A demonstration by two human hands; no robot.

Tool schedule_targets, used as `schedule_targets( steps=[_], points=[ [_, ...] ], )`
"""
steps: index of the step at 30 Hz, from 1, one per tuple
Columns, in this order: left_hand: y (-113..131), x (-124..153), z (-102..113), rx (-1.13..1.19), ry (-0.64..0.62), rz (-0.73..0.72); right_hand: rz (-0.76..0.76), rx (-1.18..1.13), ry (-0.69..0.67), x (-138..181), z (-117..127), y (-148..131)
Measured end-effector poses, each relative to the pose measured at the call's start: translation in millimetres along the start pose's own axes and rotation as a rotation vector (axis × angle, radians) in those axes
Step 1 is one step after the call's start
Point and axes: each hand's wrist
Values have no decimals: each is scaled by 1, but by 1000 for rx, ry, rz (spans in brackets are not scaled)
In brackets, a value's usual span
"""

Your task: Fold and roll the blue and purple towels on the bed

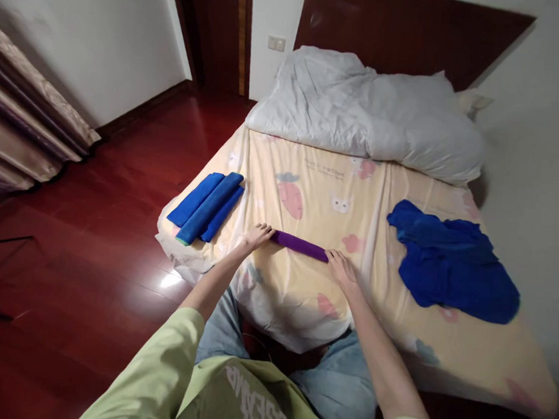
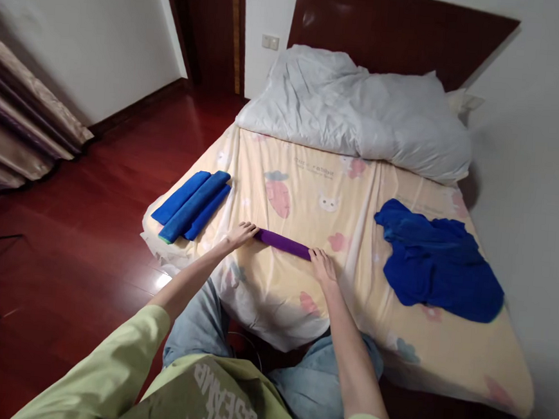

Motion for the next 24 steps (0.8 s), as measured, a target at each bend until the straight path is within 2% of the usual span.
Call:
schedule_targets(
  steps=[3, 5, 9, 12, 15, 17, 20, 24],
  points=[
    [-1, 3, 14, -5, 8, -40, 24, 53, -21, -7, 12, 3],
    [1, 16, 23, -7, 24, -70, 42, 65, -20, -13, 24, 4],
    [10, 67, 35, 19, 92, -95, 95, 101, 24, -37, 58, -3],
    [15, 117, 38, 30, 150, -53, 203, 126, 60, -74, 87, -25],
    [15, 164, 35, 14, 230, 19, 298, 66, 76, -124, 107, -65],
    [13, 191, 29, 8, 311, 73, 349, -14, 91, -161, 111, -99],
    [8, 222, 18, -18, 401, 184, 452, -89, 131, -214, 107, -157],
    [-1, 247, 4, -78, 435, 319, 555, -183, 159, -265, 87, -228]
  ],
)
Point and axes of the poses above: each hand's wrist, its own x-axis away from the middle knuckle, its own z-axis out of the back of the hand, y = z × x, and after that the axes turned 7 degrees about -z, right-handed
